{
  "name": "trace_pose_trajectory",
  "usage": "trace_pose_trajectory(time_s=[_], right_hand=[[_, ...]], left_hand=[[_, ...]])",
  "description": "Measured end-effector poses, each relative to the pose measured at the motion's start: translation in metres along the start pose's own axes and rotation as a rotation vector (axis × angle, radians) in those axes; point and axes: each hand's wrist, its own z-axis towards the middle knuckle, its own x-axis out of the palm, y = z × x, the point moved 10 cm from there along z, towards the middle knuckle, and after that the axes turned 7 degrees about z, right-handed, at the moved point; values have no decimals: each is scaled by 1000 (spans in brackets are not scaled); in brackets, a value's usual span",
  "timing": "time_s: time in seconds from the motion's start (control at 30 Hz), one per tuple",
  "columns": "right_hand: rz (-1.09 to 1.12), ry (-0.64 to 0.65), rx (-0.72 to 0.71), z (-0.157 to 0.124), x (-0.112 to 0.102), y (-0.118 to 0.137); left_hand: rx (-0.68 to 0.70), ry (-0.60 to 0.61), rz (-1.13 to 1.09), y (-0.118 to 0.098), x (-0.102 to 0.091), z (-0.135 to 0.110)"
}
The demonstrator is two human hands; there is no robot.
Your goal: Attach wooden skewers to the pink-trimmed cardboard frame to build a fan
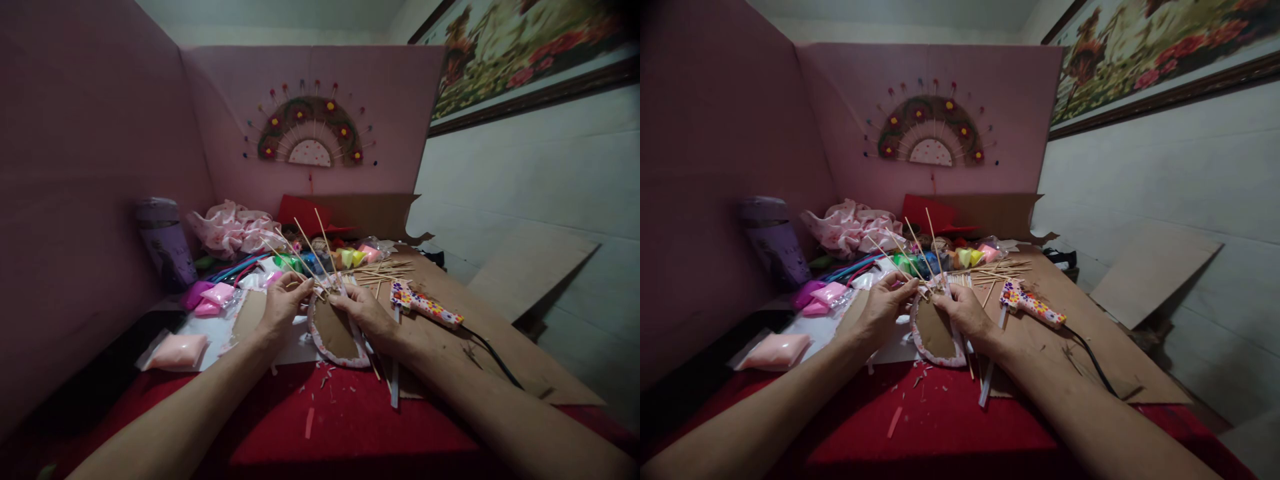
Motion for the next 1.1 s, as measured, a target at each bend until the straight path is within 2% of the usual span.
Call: trace_pose_trajectory(time_s=[1.1], right_hand=[[-16,3,-16,0,0,1]], left_hand=[[-4,-6,3,-1,0,-1]])
